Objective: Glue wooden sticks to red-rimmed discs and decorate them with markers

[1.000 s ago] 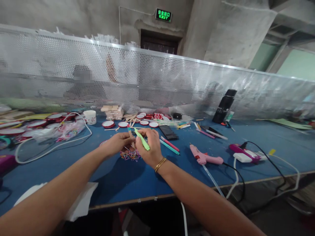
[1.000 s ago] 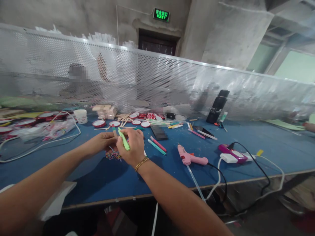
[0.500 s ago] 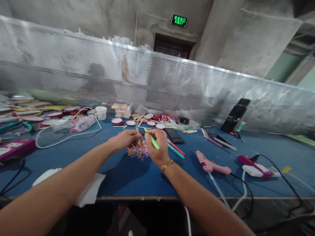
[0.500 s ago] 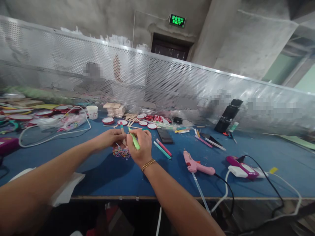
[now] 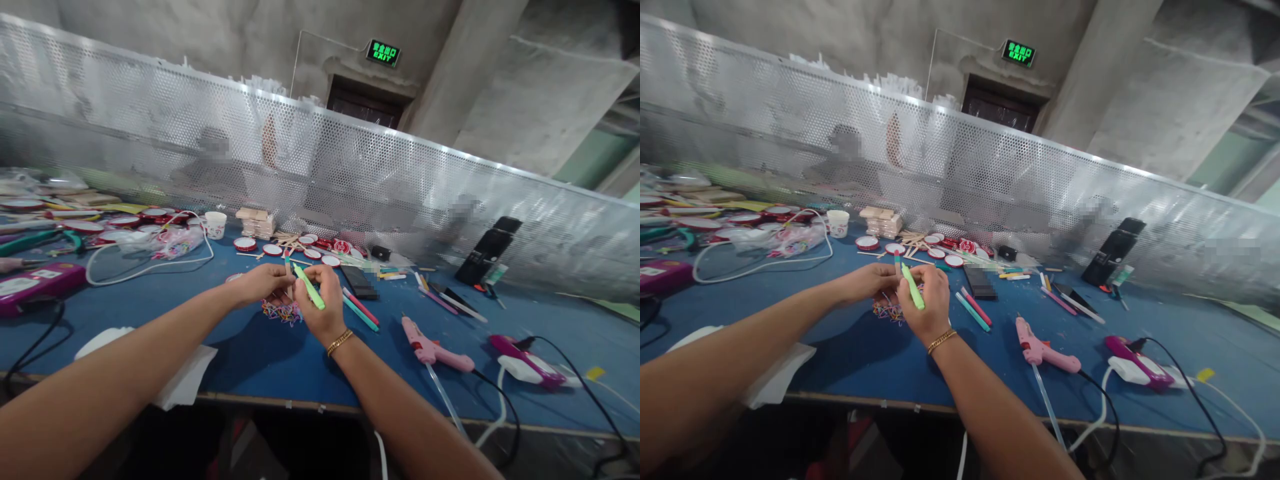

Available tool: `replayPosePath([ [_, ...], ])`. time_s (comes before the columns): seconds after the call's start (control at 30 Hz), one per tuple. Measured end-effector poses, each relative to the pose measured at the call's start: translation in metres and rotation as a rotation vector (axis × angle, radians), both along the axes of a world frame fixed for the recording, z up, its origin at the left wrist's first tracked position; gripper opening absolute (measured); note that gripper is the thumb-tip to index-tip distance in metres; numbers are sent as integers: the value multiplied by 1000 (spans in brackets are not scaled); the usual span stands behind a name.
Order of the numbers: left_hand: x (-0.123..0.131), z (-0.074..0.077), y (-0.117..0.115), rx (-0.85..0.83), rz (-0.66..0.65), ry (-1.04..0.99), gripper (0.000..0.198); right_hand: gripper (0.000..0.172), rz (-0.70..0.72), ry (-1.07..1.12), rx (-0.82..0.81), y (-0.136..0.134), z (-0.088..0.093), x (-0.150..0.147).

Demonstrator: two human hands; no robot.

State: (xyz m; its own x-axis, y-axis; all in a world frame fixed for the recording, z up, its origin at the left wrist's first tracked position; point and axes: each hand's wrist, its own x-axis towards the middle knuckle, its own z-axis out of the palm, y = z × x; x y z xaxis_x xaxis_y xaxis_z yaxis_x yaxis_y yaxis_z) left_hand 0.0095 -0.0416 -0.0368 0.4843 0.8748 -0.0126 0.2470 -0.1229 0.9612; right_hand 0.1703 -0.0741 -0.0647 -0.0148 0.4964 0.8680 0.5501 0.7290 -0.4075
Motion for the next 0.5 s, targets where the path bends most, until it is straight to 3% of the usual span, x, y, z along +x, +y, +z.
replayPosePath([
  [0.1, 2, 3, -3, 0, 10, 20, 45, 4, -13, -45, 37, 0, 0, 0],
  [0.5, 4, 6, -8, -17, 27, 36, 47, 11, 6, -93, 48, 1, 1, 1],
])
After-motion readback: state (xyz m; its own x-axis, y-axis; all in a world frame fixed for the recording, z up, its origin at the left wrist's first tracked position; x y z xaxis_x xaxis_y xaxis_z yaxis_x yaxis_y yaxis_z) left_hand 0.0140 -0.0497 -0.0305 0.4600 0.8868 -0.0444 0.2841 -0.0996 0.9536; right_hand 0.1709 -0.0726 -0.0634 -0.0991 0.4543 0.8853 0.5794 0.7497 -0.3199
